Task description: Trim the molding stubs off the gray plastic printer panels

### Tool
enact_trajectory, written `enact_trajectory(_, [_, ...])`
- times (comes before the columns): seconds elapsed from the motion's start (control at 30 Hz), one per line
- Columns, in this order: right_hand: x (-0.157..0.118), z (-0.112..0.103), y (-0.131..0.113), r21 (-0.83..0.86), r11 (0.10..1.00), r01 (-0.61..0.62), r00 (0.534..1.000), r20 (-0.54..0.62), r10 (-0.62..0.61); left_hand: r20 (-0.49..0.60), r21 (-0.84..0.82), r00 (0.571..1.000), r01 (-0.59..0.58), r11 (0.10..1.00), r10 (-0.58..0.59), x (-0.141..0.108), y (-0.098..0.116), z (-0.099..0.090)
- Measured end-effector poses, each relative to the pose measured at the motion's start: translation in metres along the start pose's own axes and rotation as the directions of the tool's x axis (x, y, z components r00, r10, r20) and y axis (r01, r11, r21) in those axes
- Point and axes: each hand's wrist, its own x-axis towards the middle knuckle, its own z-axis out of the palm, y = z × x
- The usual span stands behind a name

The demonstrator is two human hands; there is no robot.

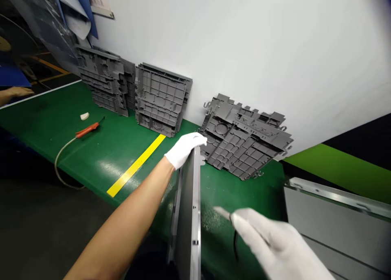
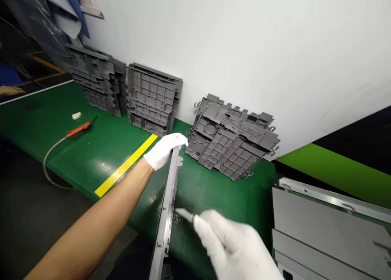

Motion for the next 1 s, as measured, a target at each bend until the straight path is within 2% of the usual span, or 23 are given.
enact_trajectory(0.1, [0.046, -0.026, -0.011, 0.084, 0.994, 0.071, 0.995, -0.071, -0.065, 0.082, 0.029, 0.992, 0.092, 0.995, -0.094, -0.008, 0.008, -0.006])
enact_trajectory(0.2, [0.086, -0.037, -0.017, 0.086, 0.982, 0.166, 0.981, -0.115, -0.156, 0.106, 0.010, 0.985, 0.139, 0.990, -0.139, -0.010, 0.012, -0.011])
enact_trajectory(0.3, [0.120, -0.034, -0.020, -0.080, 0.975, 0.210, 0.963, -0.157, -0.220, 0.022, -0.035, 0.986, 0.168, 0.985, -0.167, -0.006, 0.015, -0.010])
enact_trajectory(0.43, [0.151, -0.026, -0.027, -0.344, 0.919, 0.190, 0.957, -0.144, -0.252, -0.032, -0.148, 0.953, 0.294, 0.944, -0.302, -0.003, 0.016, -0.005])
enact_trajectory(0.5, [0.159, -0.023, -0.033, -0.455, 0.871, 0.188, 0.951, -0.137, -0.277, -0.034, -0.169, 0.945, 0.316, 0.934, -0.326, -0.002, 0.015, -0.004])
enact_trajectory(0.7, [0.158, -0.020, -0.049, -0.704, 0.690, 0.170, 0.917, -0.142, -0.372, -0.056, -0.111, 0.973, 0.218, 0.969, -0.226, -0.002, 0.012, -0.007])
enact_trajectory(0.83, [0.153, -0.022, -0.053, -0.775, 0.608, 0.174, 0.905, -0.118, -0.409, -0.055, -0.117, 0.969, 0.232, 0.966, -0.239, -0.002, 0.013, -0.007])
enact_trajectory(1.0, [0.152, -0.025, -0.056, -0.800, 0.572, 0.182, 0.913, -0.079, -0.400, -0.044, -0.106, 0.968, 0.240, 0.965, -0.246, -0.002, 0.011, -0.006])
